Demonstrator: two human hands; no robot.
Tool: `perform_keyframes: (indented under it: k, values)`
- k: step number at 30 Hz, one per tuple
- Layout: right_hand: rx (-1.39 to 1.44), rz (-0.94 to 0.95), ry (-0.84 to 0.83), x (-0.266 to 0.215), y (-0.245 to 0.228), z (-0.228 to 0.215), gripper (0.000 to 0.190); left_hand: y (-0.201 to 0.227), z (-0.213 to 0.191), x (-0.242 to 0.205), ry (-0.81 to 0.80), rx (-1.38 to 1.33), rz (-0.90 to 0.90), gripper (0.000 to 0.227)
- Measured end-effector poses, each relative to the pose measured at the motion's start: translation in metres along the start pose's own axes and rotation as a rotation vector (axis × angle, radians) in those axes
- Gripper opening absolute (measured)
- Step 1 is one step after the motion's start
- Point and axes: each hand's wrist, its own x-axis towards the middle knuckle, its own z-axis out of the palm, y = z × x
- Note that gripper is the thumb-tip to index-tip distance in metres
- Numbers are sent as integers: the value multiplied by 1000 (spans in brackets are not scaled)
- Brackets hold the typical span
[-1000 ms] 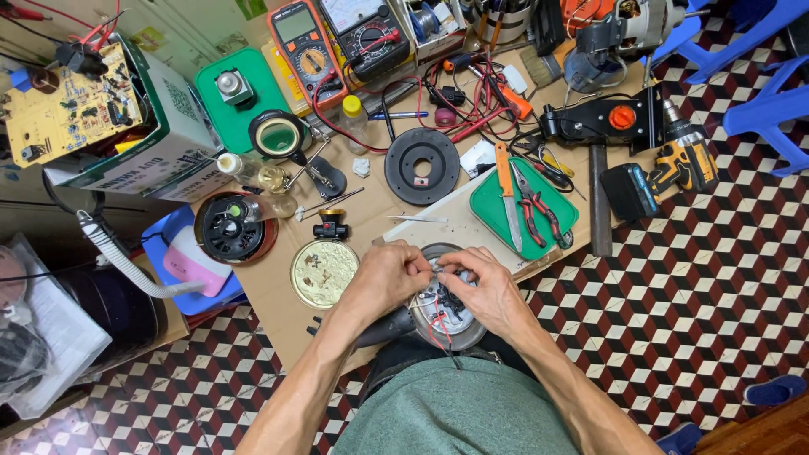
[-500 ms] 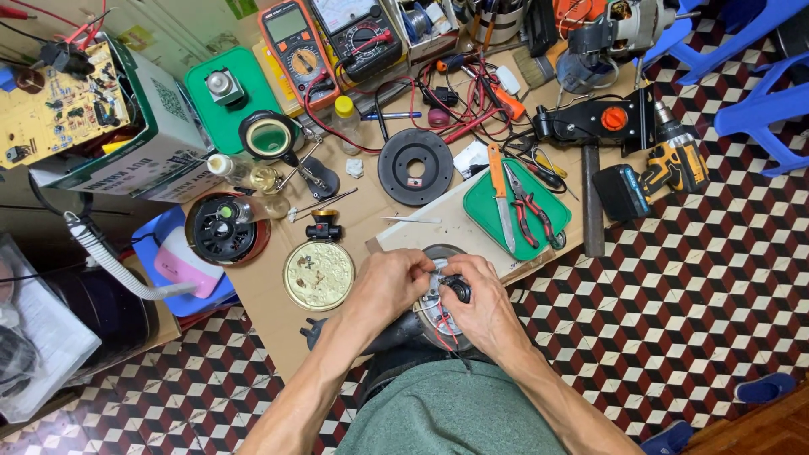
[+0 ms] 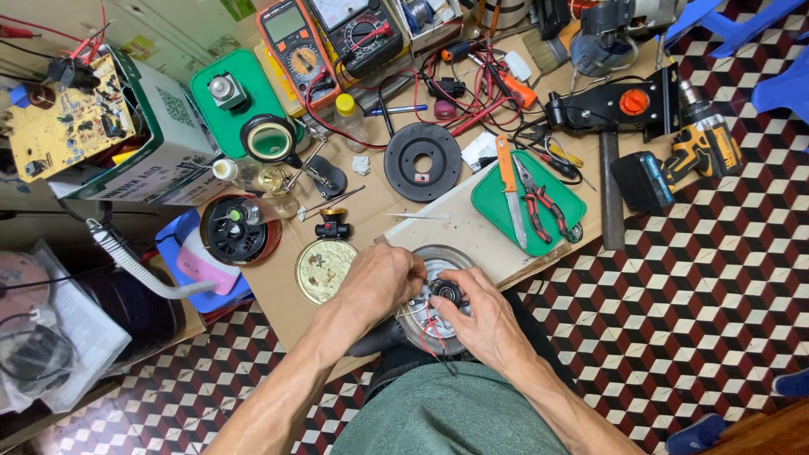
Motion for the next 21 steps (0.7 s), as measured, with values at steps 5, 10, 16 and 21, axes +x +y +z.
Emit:
perform_keyframes:
  k: [5,10,16,21]
  values:
    - [-5,-18,-67,2,-7,8,42,-7,-6,-12,-2,79,54,16]
    - [-2,-161,-16,3,-3,16,39,-9,-5,-26,51,52,50,19]
    - [-48,-207,-24,8,-3,19,39,-20,6,-36,160,36,64,17]
    - [-41,-200,-51,10,-6,19,40,-23,6,-38,197,13,59,16]
